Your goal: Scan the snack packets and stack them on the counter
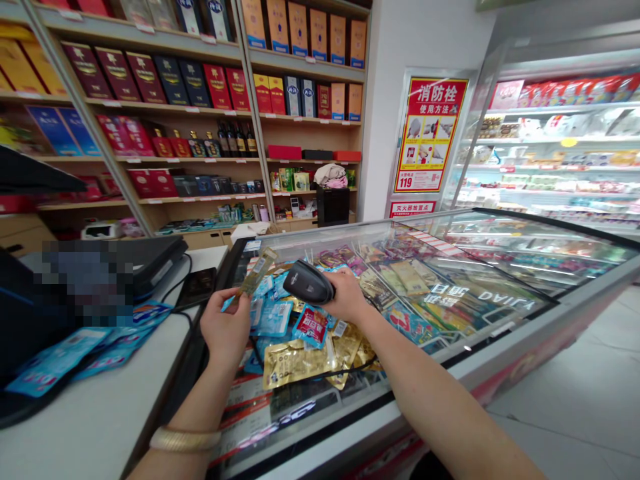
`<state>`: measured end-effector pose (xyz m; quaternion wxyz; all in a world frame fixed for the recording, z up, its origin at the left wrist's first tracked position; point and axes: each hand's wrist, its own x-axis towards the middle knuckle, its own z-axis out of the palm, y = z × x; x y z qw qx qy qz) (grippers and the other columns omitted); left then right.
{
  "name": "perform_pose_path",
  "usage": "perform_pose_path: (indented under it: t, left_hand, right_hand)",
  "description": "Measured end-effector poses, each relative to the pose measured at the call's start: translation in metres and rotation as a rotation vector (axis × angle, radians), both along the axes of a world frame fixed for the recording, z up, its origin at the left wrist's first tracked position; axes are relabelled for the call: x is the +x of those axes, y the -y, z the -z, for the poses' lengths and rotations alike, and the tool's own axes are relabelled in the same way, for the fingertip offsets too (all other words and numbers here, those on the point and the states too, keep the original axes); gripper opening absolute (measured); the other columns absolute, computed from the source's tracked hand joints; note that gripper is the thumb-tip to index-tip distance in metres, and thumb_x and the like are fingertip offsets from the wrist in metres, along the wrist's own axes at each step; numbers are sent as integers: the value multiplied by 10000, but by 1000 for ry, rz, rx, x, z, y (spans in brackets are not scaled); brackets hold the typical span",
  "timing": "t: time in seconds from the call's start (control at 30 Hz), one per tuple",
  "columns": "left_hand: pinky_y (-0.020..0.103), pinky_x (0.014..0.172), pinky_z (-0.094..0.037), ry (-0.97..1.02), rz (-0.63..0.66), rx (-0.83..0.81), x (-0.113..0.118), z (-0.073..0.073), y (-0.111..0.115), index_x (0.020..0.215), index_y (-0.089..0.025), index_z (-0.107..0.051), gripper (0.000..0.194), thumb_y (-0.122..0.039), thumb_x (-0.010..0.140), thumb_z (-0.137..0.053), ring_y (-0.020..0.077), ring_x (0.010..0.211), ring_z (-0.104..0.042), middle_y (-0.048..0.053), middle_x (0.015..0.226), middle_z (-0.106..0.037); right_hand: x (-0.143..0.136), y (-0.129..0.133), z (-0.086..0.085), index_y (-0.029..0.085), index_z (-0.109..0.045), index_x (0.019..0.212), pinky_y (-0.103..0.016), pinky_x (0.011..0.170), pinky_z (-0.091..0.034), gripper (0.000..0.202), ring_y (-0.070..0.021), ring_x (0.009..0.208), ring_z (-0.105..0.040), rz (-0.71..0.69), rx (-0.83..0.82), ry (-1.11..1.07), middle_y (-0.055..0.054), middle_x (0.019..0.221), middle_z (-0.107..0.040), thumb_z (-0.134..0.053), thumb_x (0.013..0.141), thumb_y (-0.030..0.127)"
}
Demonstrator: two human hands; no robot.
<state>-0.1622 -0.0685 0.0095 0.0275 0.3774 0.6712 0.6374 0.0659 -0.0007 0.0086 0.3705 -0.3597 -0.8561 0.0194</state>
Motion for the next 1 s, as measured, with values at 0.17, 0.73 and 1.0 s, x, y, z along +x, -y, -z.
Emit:
perform_pose_path:
  t: [0.17, 0.73, 1.0]
  left_hand:
    - [338, 735, -550, -222, 125, -11, -6, 5, -1, 850, -206, -672, 215, -341, 708, -585, 215, 742, -676, 50, 805, -703]
    - [486, 1033, -433, -464, 36, -109, -34, -4, 15, 1076, -236, -730, 375, -371, 765, -569, 320, 1119, -621, 121, 1146, -703]
    - [697, 1019, -351, -310, -382, -421, -147, -30, 72, 996, -241, -659, 434, -406, 595, -684, 466, 1255, -500, 132, 1259, -646]
  right_hand:
    - [2, -2, 3, 222, -670, 879, -309, 778, -328, 216, -210, 779, -624, 21, 15, -38, -21, 807, -724, -710, 739, 383]
    - [4, -4, 8, 222, -680, 872, -307, 776, -334, 188, -223, 775, -624, 37, 33, -58, -38, 795, -730, -690, 712, 320]
    - [3, -3, 8, 225, -672, 852, -315, 787, -329, 154, -213, 779, -632, 30, 30, -70, -24, 810, -739, -683, 699, 243]
